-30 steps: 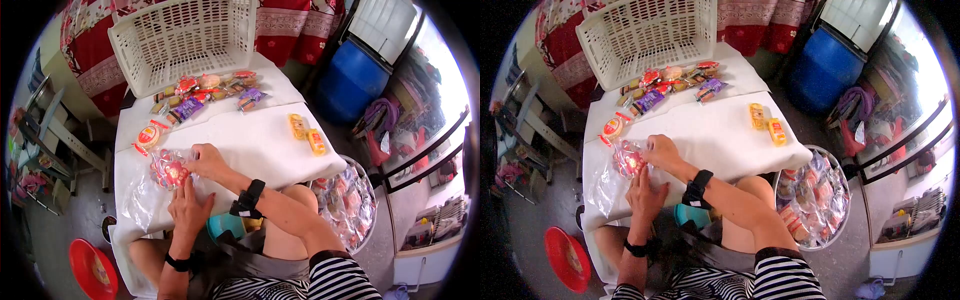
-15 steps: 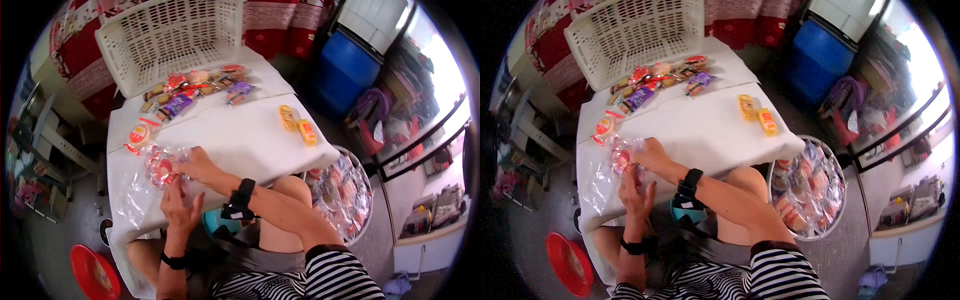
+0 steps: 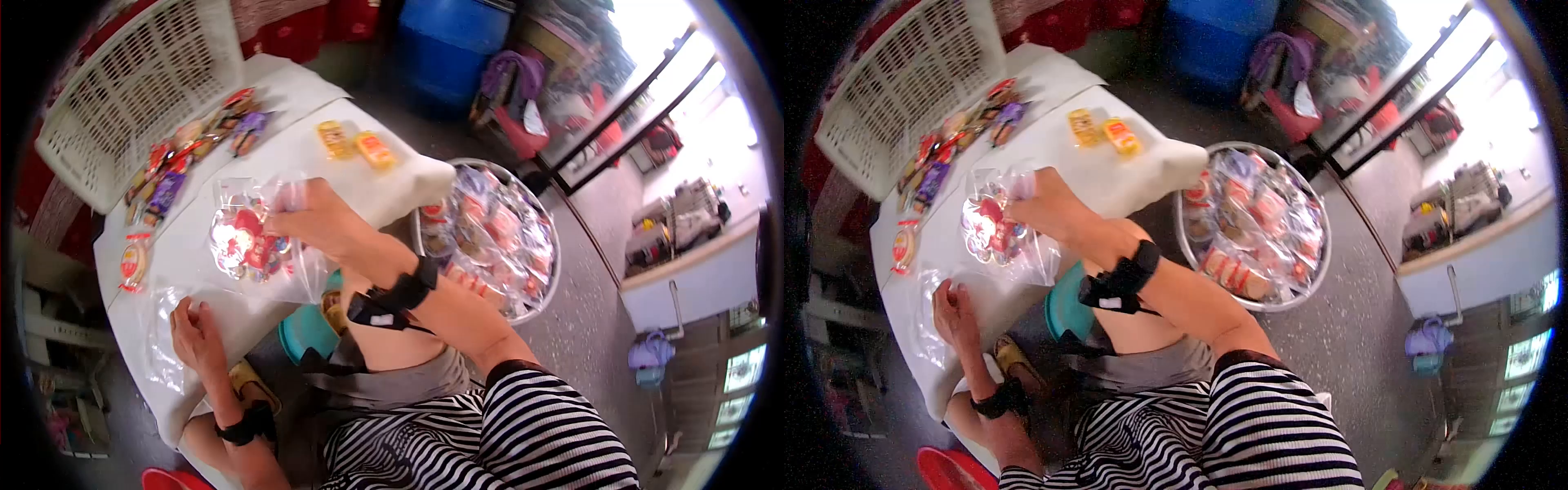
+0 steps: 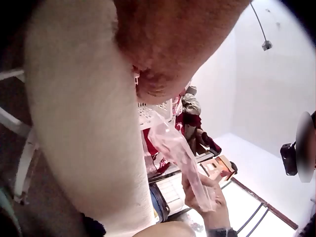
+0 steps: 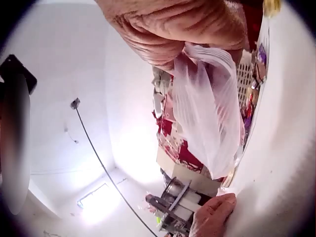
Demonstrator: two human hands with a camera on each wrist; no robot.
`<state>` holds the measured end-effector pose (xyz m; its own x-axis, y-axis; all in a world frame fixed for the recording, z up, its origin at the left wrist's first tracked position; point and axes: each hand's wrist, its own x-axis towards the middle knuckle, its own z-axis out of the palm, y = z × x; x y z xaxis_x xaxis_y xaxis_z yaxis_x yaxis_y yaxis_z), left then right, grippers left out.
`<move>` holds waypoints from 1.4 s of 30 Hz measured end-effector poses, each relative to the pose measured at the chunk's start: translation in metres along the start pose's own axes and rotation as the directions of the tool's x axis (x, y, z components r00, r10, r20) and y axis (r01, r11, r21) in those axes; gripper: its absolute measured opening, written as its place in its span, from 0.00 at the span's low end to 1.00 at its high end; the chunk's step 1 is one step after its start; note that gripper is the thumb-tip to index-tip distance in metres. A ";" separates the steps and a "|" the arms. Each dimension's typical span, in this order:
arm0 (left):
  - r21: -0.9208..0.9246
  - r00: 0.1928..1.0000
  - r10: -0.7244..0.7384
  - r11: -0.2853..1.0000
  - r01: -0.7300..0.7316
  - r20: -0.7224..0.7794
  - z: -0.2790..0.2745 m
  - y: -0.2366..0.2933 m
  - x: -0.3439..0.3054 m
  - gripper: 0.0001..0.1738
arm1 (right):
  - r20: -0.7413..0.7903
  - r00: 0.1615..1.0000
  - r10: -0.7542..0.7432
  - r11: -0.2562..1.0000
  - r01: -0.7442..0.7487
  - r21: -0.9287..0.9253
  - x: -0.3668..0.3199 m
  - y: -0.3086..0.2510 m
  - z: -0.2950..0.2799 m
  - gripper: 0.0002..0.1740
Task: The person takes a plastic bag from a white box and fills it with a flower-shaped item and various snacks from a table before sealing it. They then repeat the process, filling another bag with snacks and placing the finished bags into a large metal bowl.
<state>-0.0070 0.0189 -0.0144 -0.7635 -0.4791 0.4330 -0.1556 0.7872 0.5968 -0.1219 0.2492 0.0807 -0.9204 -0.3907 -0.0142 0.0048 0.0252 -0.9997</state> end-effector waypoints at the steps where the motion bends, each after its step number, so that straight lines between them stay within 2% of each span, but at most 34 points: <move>1: 0.179 0.998 0.048 0.982 -0.054 0.038 0.000 0.003 0.001 0.16 | -0.028 1.000 0.001 1.000 -0.001 -0.002 -0.012 -0.001 -0.012 0.06; 2: 0.163 0.998 0.064 0.985 -0.062 -0.009 0.005 0.003 -0.001 0.16 | -0.002 1.000 0.000 0.960 0.001 0.279 -0.032 -0.002 -0.027 0.06; 3: 0.150 0.997 0.081 0.986 -0.080 0.001 0.007 0.001 -0.001 0.16 | 0.023 1.000 -0.017 0.844 0.002 0.536 -0.050 -0.004 -0.042 0.05; 4: 0.205 0.991 0.132 0.971 -0.126 -0.015 0.007 -0.002 -0.002 0.16 | 0.000 1.000 -0.020 0.845 0.016 0.535 -0.062 -0.002 -0.058 0.05; 5: 0.261 0.983 0.183 0.950 -0.170 -0.028 0.009 -0.005 -0.002 0.17 | -0.119 0.993 -0.012 0.854 0.072 0.515 -0.074 0.005 -0.075 0.05; 6: 0.250 0.991 0.129 0.961 -0.117 -0.035 0.010 -0.006 -0.004 0.17 | -0.236 0.972 -0.004 0.863 0.122 0.490 -0.087 0.009 -0.090 0.05; 8: 0.235 0.993 0.118 0.965 -0.115 0.001 0.008 0.003 -0.003 0.17 | -0.470 0.882 0.037 0.866 0.205 0.455 -0.118 0.007 -0.116 0.06; 10: 0.230 0.994 0.111 0.967 -0.112 0.017 0.004 0.011 -0.004 0.17 | -0.512 0.858 -0.050 0.868 0.291 0.402 -0.149 0.030 -0.162 0.07; 12: 0.256 0.991 0.126 0.958 -0.131 0.036 0.003 0.010 -0.004 0.17 | -0.671 0.742 0.009 0.912 0.269 0.311 -0.185 0.049 -0.206 0.09; 14: 0.283 0.990 0.135 0.948 -0.143 0.048 0.005 0.007 -0.003 0.16 | -0.768 0.625 -0.136 0.966 0.256 0.037 -0.215 0.056 -0.232 0.12; 15: 0.283 0.989 0.144 0.947 -0.151 0.044 0.005 0.006 -0.003 0.16 | -0.701 0.624 -0.345 0.922 0.088 -0.376 -0.235 0.069 -0.258 0.14; 16: 0.283 0.988 0.152 0.946 -0.157 0.038 0.005 0.005 -0.003 0.16 | -0.553 0.662 -0.506 0.690 -0.075 -0.720 -0.253 0.088 -0.287 0.16; 17: 0.285 0.988 0.152 0.946 -0.157 0.039 0.005 0.004 -0.003 0.16 | -0.553 0.663 -0.504 0.690 -0.075 -0.719 -0.266 0.104 -0.307 0.16; 19: 0.279 0.989 0.142 0.949 -0.149 0.043 0.005 0.003 -0.002 0.18 | -0.614 0.563 -0.553 0.741 -0.005 -0.672 -0.285 0.137 -0.342 0.21; 21: 0.240 0.989 0.143 0.960 -0.145 0.028 0.007 0.004 -0.003 0.18 | -0.721 0.566 -0.399 0.613 -0.420 -0.669 -0.310 0.186 -0.374 0.21; 22: 0.201 0.990 0.144 0.969 -0.144 0.015 0.007 0.004 -0.003 0.17 | -0.717 0.572 -0.398 0.611 -0.418 -0.673 -0.320 0.210 -0.376 0.21; 23: 0.206 0.991 0.134 0.969 -0.134 0.012 0.007 0.004 -0.004 0.17 | -0.941 0.313 -0.133 0.815 -0.505 -0.283 -0.330 0.233 -0.374 0.22; 24: 0.240 0.992 0.127 0.962 -0.128 0.021 0.007 0.004 -0.004 0.17 | -0.979 0.041 0.200 0.872 -0.464 0.159 -0.336 0.255 -0.370 0.23; 25: 0.279 0.992 0.120 0.952 -0.123 0.029 0.006 0.004 -0.002 0.17 | -0.824 -0.190 0.534 0.765 -0.307 0.566 -0.338 0.274 -0.364 0.25; 27: 0.294 0.995 0.090 0.951 -0.098 0.041 0.004 0.008 -0.002 0.17 | -0.793 -0.041 0.608 0.777 -0.176 0.604 -0.334 0.296 -0.342 0.23; 28: 0.295 0.996 0.068 0.952 -0.083 0.059 0.004 0.010 -0.001 0.18 | -0.798 -0.013 0.602 0.784 -0.180 0.594 -0.321 0.284 -0.322 0.18; 29: 0.311 0.997 0.056 0.948 -0.070 0.053 0.006 0.005 -0.001 0.18 | -0.793 0.000 0.609 0.778 -0.194 0.598 -0.321 0.291 -0.331 0.18; 30: 0.328 0.985 0.168 0.930 -0.167 0.026 0.012 -0.005 -0.001 0.17 | -0.769 0.278 0.576 0.815 -0.129 0.565 -0.326 0.314 -0.356 0.15; 31: 0.358 0.963 0.270 0.899 -0.251 -0.004 0.015 -0.016 -0.001 0.17 | -0.681 0.544 0.489 0.832 -0.057 0.552 -0.313 0.330 -0.369 0.13; 32: 0.342 0.982 0.188 0.922 -0.182 0.015 0.015 -0.017 0.000 0.18 | -0.822 0.474 0.315 0.949 -0.156 0.273 -0.278 0.270 -0.330 0.12; 33: 0.334 0.995 0.098 0.937 -0.101 0.024 0.016 -0.013 0.001 0.18 | -0.812 0.556 0.178 0.984 -0.124 0.130 -0.254 0.248 -0.325 0.12; 34: 0.347 0.992 0.127 0.929 -0.129 0.029 0.015 -0.011 0.001 0.19 | -0.744 0.653 0.142 0.987 -0.150 0.056 -0.227 0.224 -0.323 0.14; 35: 0.346 0.991 0.126 0.929 -0.133 0.042 0.013 -0.008 0.001 0.19 | -0.774 0.618 0.138 0.987 -0.146 0.060 -0.193 0.196 -0.308 0.15; 36: 0.355 0.974 0.220 0.916 -0.185 -0.060 0.020 -0.019 -0.002 0.19 | -0.706 0.706 -0.064 0.986 -0.062 -0.152 -0.171 0.148 -0.268 0.14; 37: 0.327 0.993 0.115 0.939 -0.105 -0.012 0.016 -0.011 -0.001 0.18 | -0.641 0.764 -0.073 0.980 -0.064 -0.189 -0.146 0.132 -0.258 0.14; 38: 0.327 0.990 0.140 0.936 -0.129 -0.010 0.014 -0.007 -0.001 0.16 | -0.585 0.807 -0.084 0.989 -0.006 -0.151 -0.120 0.100 -0.229 0.12; 39: 0.286 0.995 0.098 0.954 -0.090 -0.013 0.011 -0.003 0.000 0.15 | -0.551 0.821 -0.150 0.986 0.082 -0.146 -0.099 0.077 -0.197 0.10; 41: 0.218 0.986 0.156 0.966 -0.139 -0.062 0.003 -0.006 0.000 0.15 | -0.394 0.902 -0.175 0.981 0.125 -0.149 -0.068 0.039 -0.142 0.10; 42: 0.012 0.994 0.101 0.995 -0.100 -0.049 -0.004 -0.006 0.003 0.15 | -0.312 0.926 -0.211 0.967 0.151 -0.207 -0.057 0.023 -0.113 0.10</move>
<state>-0.0056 0.0113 -0.0140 -0.7439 -0.4158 0.5232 -0.0859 0.8359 0.5422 -0.1133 0.3764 0.0612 -0.9756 -0.0799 0.2047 -0.2151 0.1555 -0.9641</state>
